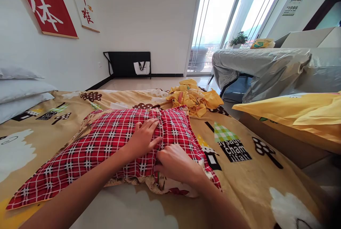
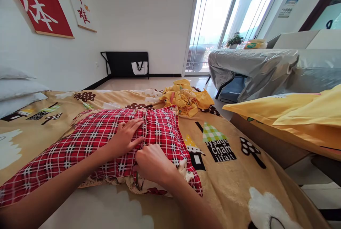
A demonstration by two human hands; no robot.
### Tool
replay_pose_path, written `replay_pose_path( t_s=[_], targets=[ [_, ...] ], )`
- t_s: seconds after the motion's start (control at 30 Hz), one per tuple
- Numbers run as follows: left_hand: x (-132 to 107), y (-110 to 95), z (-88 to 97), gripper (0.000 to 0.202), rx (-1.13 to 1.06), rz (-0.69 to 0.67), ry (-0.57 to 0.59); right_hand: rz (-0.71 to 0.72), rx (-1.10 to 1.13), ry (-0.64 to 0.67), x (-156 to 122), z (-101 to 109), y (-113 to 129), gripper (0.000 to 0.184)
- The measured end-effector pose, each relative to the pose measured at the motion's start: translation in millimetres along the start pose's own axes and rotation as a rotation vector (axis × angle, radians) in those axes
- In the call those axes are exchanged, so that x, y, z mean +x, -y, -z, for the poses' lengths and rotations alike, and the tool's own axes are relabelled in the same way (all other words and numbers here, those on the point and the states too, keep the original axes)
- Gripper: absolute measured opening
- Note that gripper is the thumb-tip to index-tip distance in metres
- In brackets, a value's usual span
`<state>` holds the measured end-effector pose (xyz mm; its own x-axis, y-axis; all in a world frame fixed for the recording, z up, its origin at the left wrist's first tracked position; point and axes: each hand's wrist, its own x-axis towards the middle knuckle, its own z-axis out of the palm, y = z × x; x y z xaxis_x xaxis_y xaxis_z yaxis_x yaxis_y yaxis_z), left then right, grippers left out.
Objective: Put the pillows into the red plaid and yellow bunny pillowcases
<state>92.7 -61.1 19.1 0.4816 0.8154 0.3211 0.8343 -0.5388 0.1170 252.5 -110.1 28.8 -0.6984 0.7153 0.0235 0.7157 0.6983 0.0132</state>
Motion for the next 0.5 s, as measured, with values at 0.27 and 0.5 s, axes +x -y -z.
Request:
replay_pose_path(
  t_s=[0.27,0.5],
  targets=[
    [16,-2,-6.2,0.061,0.058,0.045,0.119,-0.036,0.051,0.024,-4,1,6,0.042],
    [16,0,-11.9,0.062,0.067,0.053,0.114,-0.090,0.052,0.053,-5,-3,7,0.025]
  ],
)
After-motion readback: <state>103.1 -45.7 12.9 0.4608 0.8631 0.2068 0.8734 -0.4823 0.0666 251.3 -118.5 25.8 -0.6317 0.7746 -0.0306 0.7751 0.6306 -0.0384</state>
